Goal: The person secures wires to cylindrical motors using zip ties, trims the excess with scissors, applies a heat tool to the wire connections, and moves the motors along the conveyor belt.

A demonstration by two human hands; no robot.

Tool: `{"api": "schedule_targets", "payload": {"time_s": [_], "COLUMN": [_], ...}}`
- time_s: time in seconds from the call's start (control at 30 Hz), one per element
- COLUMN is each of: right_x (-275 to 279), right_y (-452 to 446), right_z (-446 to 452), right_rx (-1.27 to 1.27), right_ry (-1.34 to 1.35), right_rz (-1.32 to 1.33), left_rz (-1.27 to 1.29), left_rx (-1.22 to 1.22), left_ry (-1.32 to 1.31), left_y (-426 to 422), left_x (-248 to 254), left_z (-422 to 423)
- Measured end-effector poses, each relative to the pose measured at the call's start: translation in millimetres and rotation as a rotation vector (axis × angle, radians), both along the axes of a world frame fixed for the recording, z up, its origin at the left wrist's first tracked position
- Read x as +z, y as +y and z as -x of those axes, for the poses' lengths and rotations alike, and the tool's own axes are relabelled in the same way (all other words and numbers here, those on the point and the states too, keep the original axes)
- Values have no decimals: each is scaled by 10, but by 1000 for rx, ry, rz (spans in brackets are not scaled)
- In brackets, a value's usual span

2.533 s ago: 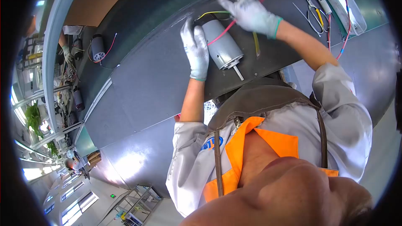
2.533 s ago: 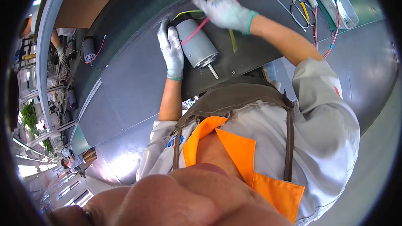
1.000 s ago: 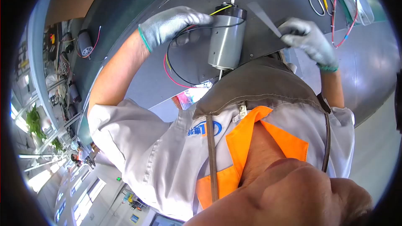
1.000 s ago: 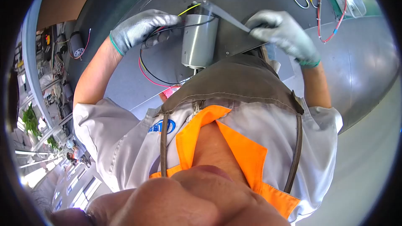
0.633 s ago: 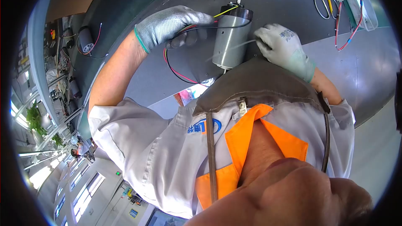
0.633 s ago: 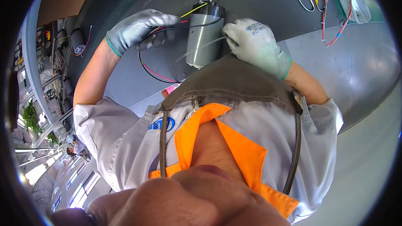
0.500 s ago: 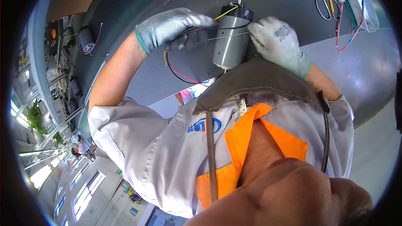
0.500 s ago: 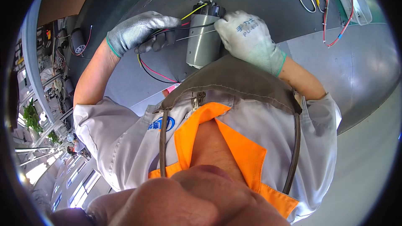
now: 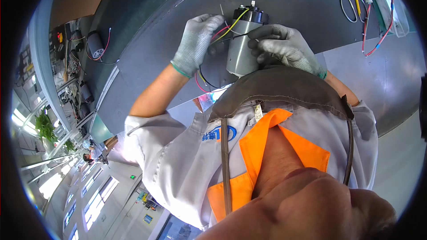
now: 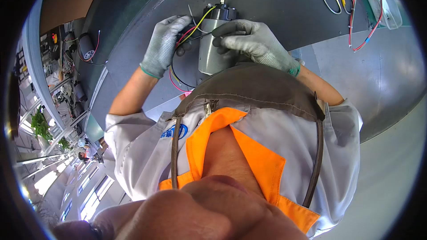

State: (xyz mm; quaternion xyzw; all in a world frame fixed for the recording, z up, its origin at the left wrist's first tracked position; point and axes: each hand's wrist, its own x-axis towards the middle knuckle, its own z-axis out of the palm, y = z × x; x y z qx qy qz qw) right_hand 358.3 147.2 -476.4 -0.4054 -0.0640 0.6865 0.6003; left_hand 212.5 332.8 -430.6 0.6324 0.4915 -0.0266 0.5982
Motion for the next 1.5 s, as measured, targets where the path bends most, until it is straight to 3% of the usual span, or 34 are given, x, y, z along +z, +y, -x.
{"api": "schedule_targets", "payload": {"time_s": [0.1, 0.17, 0.2, 0.27, 0.37, 0.5, 0.57, 0.7, 0.77, 0.8, 0.9, 1.13, 1.27, 1.47, 1.5], "right_x": [-158, -248, -237, -162, -111, -119, -155, -174, -51, -125, -241, -113, 32, -31, -144], "right_y": [40, 87, 114, 180, 229, 221, 240, 330, 346, 393, 458, 463, 477, 385, 374], "right_z": [-9, -21, -44, -93, -149, -241, -318, -317, -318, -320, -289, -369, -562, -788, -716], "right_rx": [-40, -95, -103, -105, -132, -72, -81, -281, -115, -143, -300, -166, 42, 302, 142], "right_ry": [-101, -497, -496, -1121, -1353, -1318, -1617, -1524, -560, -525, -564, -583, -713, -778, -1039], "right_rz": [-110, -211, -213, -310, -434, -404, -531, -605, -169, -154, -252, -192, -145, -118, -226], "left_rz": [-59, -156, -174, -193, -239, -185, -216, -214, -210, -204, -286, -534, -491, -631, -621], "left_rx": [74, 90, 97, 102, 92, 152, 137, 121, 109, 95, 34, -105, -117, -205, -206], "left_ry": [-83, -153, -180, -205, -295, -302, -326, -314, -323, -333, -358, -361, -417, -547, -515], "left_y": [-82, -132, -146, -157, -198, -223, -222, -265, -267, -272, -249, -249, -283, -412, -425], "left_x": [-117, -235, -265, -303, -338, -378, -392, -347, -371, -385, -488, -547, -524, -489, -482], "left_z": [-104, -142, -167, -188, -227, -220, -223, -253, -259, -259, -256, -268, -314, -489, -501]}}
